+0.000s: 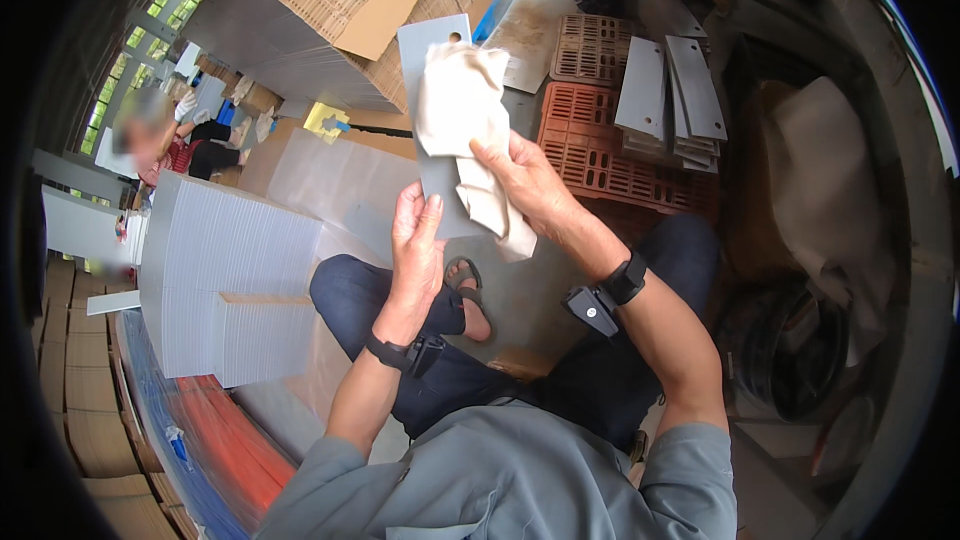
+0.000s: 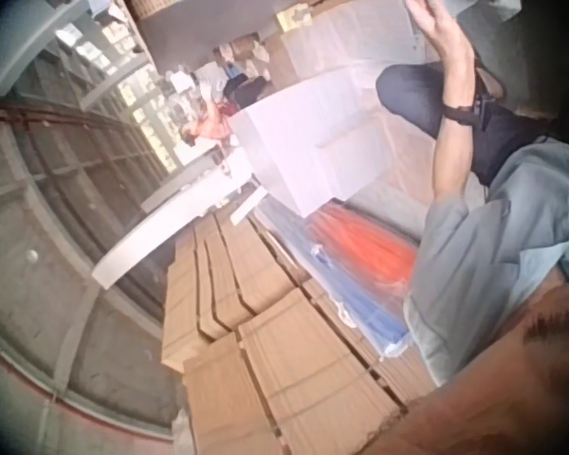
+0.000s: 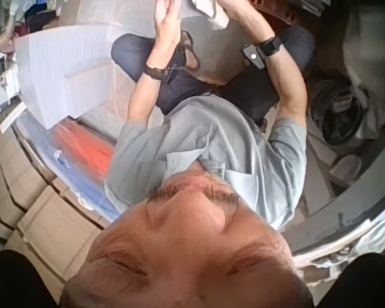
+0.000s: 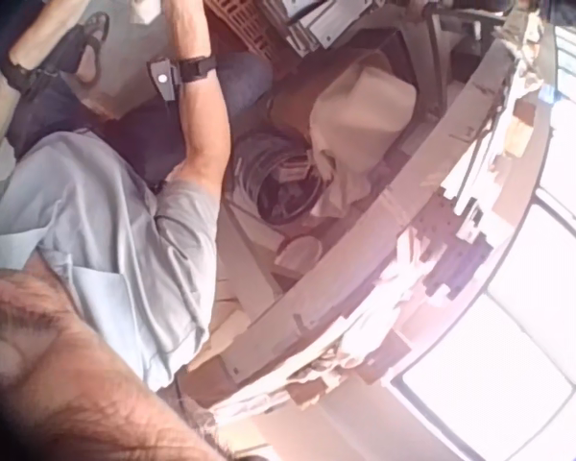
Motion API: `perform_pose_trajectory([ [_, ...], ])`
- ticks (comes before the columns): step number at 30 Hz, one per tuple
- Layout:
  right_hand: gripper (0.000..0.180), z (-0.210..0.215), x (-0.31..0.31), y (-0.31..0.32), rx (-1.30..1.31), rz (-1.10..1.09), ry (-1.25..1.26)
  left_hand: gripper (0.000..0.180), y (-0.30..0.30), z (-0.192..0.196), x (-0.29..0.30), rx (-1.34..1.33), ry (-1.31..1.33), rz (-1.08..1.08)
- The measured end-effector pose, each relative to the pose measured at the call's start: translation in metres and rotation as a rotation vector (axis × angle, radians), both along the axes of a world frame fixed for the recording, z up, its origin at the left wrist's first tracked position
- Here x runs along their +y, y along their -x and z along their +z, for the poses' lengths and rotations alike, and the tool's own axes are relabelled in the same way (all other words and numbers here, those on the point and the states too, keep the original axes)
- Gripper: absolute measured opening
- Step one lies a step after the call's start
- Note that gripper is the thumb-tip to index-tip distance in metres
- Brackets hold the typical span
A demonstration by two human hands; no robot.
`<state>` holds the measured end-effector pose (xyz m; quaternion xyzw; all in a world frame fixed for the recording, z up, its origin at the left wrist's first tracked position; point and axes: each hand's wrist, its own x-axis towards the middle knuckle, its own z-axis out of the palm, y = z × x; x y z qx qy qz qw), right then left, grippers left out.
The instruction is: Wipe down furniture panels with a cloth and stack them in an organized manner.
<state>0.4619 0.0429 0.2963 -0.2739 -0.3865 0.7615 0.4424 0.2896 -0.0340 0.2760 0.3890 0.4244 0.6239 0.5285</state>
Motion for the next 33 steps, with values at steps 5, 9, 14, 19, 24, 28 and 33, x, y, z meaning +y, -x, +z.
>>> perform_pose_trajectory([
  [5, 0.041, -0.026, -0.031, 0.019, -0.287, 0.127, -0.077, 0.032, 0.012, 0.004, 0.014, -0.035, -0.077, 0.195],
  [9, 0.039, -0.038, -0.039, 0.005, -0.99, 0.467, -0.611, 0.032, 0.022, 0.01, 0.014, -0.014, -0.082, 0.182],
  [14, 0.045, -0.032, -0.017, -0.017, -0.892, 0.205, -0.542, 0.034, 0.025, 0.015, 0.021, -0.056, -0.101, 0.252],
  [19, 0.061, -0.007, 0.008, -0.026, -0.711, 0.045, -0.327, 0.035, 0.009, 0.008, 0.02, -0.003, -0.132, 0.238],
  [24, 0.057, 0.009, 0.004, -0.013, -0.476, 0.088, -0.132, 0.035, -0.001, 0.001, 0.018, 0.118, -0.142, 0.198],
  [28, 0.045, 0.004, 0.006, -0.008, -0.43, 0.069, -0.134, 0.034, -0.007, 0.001, 0.017, 0.091, -0.126, 0.183],
  [33, 0.026, -0.006, 0.012, -0.003, -0.303, -0.024, -0.098, 0.033, -0.011, 0.0, 0.015, 0.137, -0.128, 0.181],
])
